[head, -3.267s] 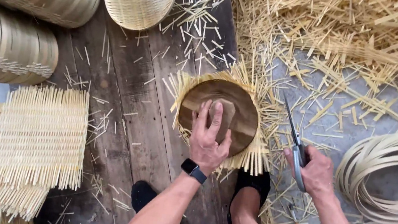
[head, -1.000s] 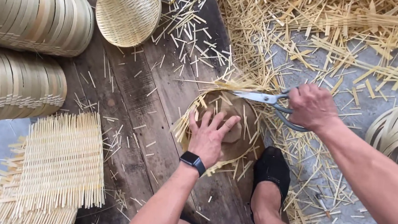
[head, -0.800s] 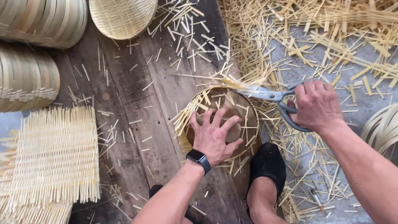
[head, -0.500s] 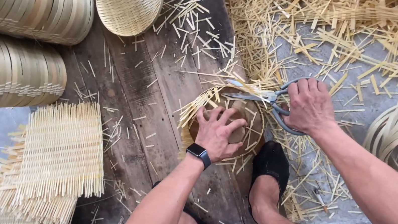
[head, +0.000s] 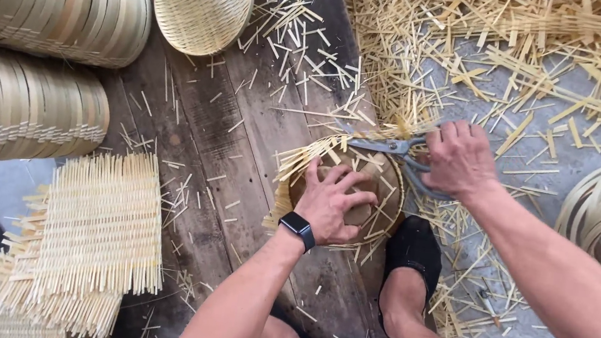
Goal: The person sits on the floor and trims the protruding ends of a woven bamboo mat with scissors, then fits a bent bamboo rim ring around a woven disc and presses it into a round wooden mold to shape the basket rim. Finished woven pieces are set aside with a stack of completed baskets.
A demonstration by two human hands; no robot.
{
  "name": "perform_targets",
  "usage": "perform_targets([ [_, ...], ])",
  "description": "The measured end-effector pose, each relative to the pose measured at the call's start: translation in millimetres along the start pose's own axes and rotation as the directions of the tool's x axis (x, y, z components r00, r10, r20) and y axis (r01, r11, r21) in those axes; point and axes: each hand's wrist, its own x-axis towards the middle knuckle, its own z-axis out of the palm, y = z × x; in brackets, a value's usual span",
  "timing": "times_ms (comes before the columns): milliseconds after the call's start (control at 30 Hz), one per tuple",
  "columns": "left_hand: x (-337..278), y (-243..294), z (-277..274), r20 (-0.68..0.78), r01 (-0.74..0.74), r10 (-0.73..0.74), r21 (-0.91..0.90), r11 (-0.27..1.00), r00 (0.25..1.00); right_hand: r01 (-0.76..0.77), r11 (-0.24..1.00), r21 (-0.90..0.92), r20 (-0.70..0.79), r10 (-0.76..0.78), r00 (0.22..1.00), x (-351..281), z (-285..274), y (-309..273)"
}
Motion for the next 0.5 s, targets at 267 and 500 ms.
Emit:
perform_targets([
  [267,-8.5,42.1,40.6,-0.435,0.215,-0.379,-0.38,0.899,0.817,-0.061,0.993,0.105,0.312,0.025,0.95,-26.2,25.5,35.6],
  [500,-11.6,47.8,49.9,-0.384,0.351,-0.583,-0.524,0.776,0.716,-0.074,0.997,-0.008,0.199,0.074,0.977,-2.5,-5.4,1.8],
])
